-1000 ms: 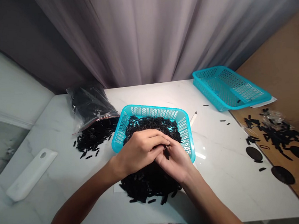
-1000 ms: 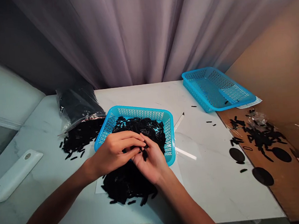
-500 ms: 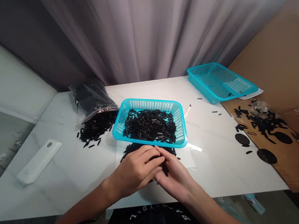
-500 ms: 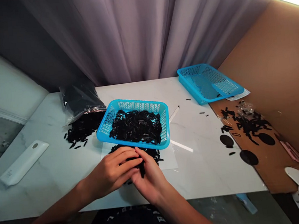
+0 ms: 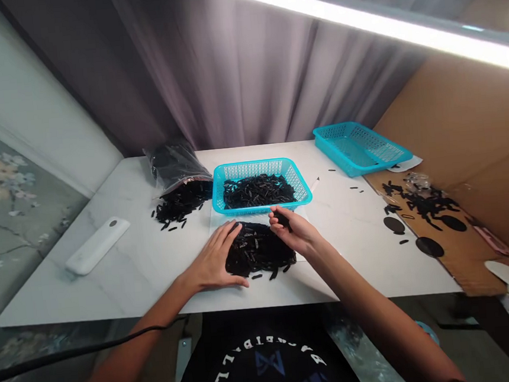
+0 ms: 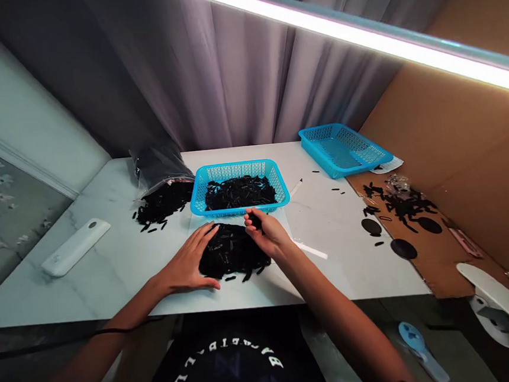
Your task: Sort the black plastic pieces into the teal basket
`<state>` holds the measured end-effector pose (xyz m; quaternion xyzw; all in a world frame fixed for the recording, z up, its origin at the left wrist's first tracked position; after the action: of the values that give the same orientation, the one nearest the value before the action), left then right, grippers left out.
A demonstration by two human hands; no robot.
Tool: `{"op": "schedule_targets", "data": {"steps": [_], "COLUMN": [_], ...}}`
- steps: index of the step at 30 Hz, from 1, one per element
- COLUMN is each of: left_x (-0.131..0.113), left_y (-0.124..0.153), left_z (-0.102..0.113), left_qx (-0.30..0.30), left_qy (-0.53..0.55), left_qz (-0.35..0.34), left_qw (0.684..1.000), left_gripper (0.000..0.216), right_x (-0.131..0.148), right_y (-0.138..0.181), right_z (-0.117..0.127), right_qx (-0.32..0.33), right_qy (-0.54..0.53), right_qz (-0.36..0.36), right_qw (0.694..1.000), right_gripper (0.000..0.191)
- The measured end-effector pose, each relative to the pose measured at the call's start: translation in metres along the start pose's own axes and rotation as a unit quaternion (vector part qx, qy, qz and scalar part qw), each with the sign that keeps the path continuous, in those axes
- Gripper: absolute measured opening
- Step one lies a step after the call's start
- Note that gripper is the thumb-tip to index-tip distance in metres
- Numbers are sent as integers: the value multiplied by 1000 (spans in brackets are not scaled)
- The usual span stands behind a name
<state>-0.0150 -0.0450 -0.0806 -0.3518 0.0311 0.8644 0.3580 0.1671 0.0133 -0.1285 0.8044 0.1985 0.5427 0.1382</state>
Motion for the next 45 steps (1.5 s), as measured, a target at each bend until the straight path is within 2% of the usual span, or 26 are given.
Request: {"op": "schedule_targets", "data": {"steps": [3,6,10,13,15,17,18,21,22,24,28,33,40,42,45], "left_x": [8,12,16,18,18,18,18,18,18,18,17,19,23,24,27], "left_y": [-3,-11,-18,-19,-18,-16,-15,-16,-18,-23,-39,-56,-62,-62,-63], "left_z": [-13,-17,-18,-17,-17,-17,-17,-18,-20,-23,-30,-29,-14,-10,-6], "left_qx": [23,31,31,27,27,26,25,20,19,20,18,-4,-76,-88,-102], "left_qy": [-8,-10,-6,0,8,16,20,33,37,44,59,93,154,170,188], "left_qz": [11,14,11,11,10,8,7,9,9,8,-5,-31,-34,-34,-29], "left_qw": [1000,999,999,1000,1000,999,999,999,999,999,998,995,985,981,976], "left_gripper": [130,128,127,131,136,141,142,146,146,148,147,140,92,79,66], "right_x": [15,30,40,40,39,37,34,17,11,1,-4,7,24,28,32], "right_y": [-26,-37,-24,0,19,36,43,54,54,47,23,4,9,11,12], "right_z": [-1,-6,-23,-35,-33,-24,-18,-1,2,2,-13,-27,-21,-20,-17], "right_qx": [-7,-6,50,103,120,119,116,112,112,109,107,109,58,52,44], "right_qy": [132,272,445,539,581,614,629,668,678,689,680,635,567,554,540], "right_qz": [58,124,206,258,284,302,306,307,308,314,341,375,396,400,405], "right_qw": [990,954,870,795,753,720,705,668,658,645,641,667,720,729,737], "right_gripper": [35,35,32,31,35,51,65,126,139,151,144,125,48,35,25]}}
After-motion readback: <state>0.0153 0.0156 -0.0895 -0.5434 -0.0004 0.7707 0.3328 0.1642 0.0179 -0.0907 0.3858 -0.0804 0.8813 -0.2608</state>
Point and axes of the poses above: each hand's wrist, its own y-axis away from the middle knuckle, its own z-axis out of the back of the hand, x = y × z, the point moved 9 cm from there along -y, towards the middle knuckle, and after that the axes turned 12 degrees about y, right-handed, at the moved point
